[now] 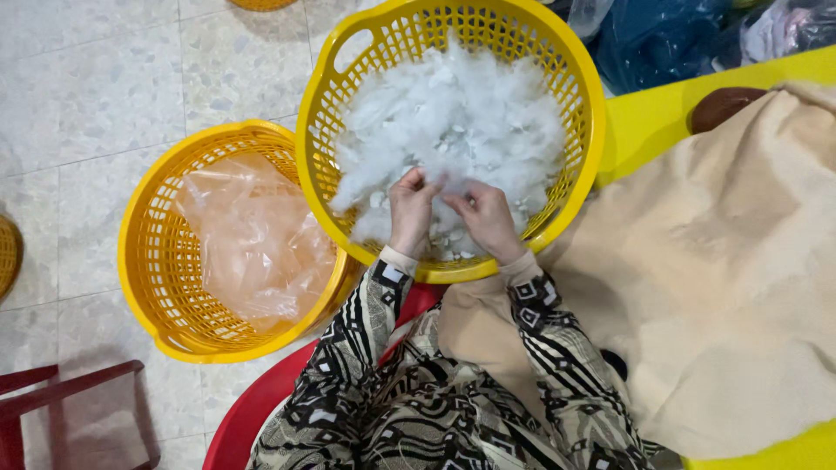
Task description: The person repeatedly takes handfuls of white synthetic filling from a yellow basket and pushes them into a beige fabric cushion cover with black circular patches. The person adjusts the cover and continues stuffing the filling by hand.
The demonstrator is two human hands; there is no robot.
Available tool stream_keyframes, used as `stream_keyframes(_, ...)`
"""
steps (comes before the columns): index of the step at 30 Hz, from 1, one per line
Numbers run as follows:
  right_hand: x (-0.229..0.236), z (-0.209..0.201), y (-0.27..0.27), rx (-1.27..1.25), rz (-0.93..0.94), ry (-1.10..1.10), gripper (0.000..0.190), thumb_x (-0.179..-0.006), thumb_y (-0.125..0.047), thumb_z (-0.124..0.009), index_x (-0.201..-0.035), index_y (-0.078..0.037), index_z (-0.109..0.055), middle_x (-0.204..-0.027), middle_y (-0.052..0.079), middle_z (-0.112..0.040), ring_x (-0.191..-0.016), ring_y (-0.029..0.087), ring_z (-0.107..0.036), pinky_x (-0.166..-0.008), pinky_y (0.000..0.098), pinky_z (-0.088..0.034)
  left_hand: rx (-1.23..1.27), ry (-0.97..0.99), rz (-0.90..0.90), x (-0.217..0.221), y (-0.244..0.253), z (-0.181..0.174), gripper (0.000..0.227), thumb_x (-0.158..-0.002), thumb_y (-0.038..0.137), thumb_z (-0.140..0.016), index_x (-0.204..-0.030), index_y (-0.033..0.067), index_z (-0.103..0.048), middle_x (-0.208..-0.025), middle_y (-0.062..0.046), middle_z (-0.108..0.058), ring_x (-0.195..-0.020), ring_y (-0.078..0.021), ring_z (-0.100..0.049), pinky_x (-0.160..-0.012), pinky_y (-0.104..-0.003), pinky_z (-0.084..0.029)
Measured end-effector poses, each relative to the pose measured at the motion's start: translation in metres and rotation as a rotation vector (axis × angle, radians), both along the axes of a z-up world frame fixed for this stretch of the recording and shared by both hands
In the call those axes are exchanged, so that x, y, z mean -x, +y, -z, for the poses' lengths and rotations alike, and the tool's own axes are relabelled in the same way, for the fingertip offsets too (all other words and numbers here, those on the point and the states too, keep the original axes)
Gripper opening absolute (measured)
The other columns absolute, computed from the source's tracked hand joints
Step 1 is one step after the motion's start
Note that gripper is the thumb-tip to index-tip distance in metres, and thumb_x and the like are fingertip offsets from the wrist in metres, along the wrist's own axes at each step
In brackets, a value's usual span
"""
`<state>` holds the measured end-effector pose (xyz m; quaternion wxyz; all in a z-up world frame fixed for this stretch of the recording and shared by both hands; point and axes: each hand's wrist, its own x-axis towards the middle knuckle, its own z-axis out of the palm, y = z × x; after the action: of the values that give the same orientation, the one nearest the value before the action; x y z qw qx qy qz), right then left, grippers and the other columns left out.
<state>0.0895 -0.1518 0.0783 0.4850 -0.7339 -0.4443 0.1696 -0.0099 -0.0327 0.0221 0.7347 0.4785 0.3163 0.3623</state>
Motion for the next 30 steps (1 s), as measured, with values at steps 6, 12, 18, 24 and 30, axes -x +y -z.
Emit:
stream_keyframes(6,0.002,-0.044,-0.012,-0.006,-0.095,-0.174,0.017,-0.093,-0.004,-0.065,-0.082,0.005,-0.055,-0.082,0.02,-0.057,-0.079,0.042,-0.06,-0.068,0.0458,-0.046,0.127,-0.273,-0.145,-0.015,0.031,-0.014,0.012,-0.089,-0.006,-0.067,-0.093,0.005,-0.071,-0.088,0.002,-0.073,-0.076,-0.0058,-0.062,-0.072,-0.021,-0.049)
stream_keyframes(12,-0.024,-0.069,-0.047,0.116,-0.114,-0.307,0.005,-0.088,-0.003,-0.064,-0.09,0.001,-0.065,-0.086,0.019,-0.064,-0.085,0.042,-0.064,-0.073,0.047,-0.05,-0.316,-0.057,-0.561,-0.019,0.138,-0.04,0.01,-0.098,0.007,-0.073,-0.096,-0.002,-0.071,-0.085,-0.002,-0.073,-0.075,-0.0098,-0.062,-0.07,-0.027,-0.052)
stream_keyframes(18,-0.052,-0.042,-0.035,0.221,0.057,-0.423,0.043,-0.091,-0.004,-0.066,-0.132,0.004,-0.057,-0.105,0.024,-0.064,-0.096,0.044,-0.063,-0.083,0.0487,-0.051,-1.021,0.607,-0.061,0.018,0.157,-0.015,0.065,-0.068,0.021,-0.095,-0.118,-0.0071,-0.065,-0.11,-0.025,-0.07,-0.102,-0.0393,-0.066,-0.087,-0.044,-0.052)
stream_keyframes(24,-0.021,-0.031,-0.028,0.265,0.042,-0.364,0.058,-0.088,-0.008,-0.071,-0.143,0.002,-0.053,-0.118,0.023,-0.059,-0.108,0.043,-0.059,-0.087,0.0473,-0.05,-0.933,0.843,0.06,0.076,0.121,0.009,0.05,-0.08,0.018,-0.086,-0.123,0.0004,-0.067,-0.126,-0.021,-0.064,-0.119,-0.0425,-0.055,-0.102,-0.048,-0.047)
stream_keyframes(30,0.005,-0.045,-0.02,0.108,0.035,-0.284,0.038,-0.092,-0.006,-0.069,-0.129,0.001,-0.063,-0.117,0.021,-0.063,-0.106,0.04,-0.063,-0.09,0.0434,-0.052,-0.988,0.894,-0.067,0.087,0.106,-0.015,0.018,-0.091,0.012,-0.078,-0.109,0.0089,-0.077,-0.093,-0.016,-0.074,-0.086,-0.037,-0.07,-0.078,-0.046,-0.055)
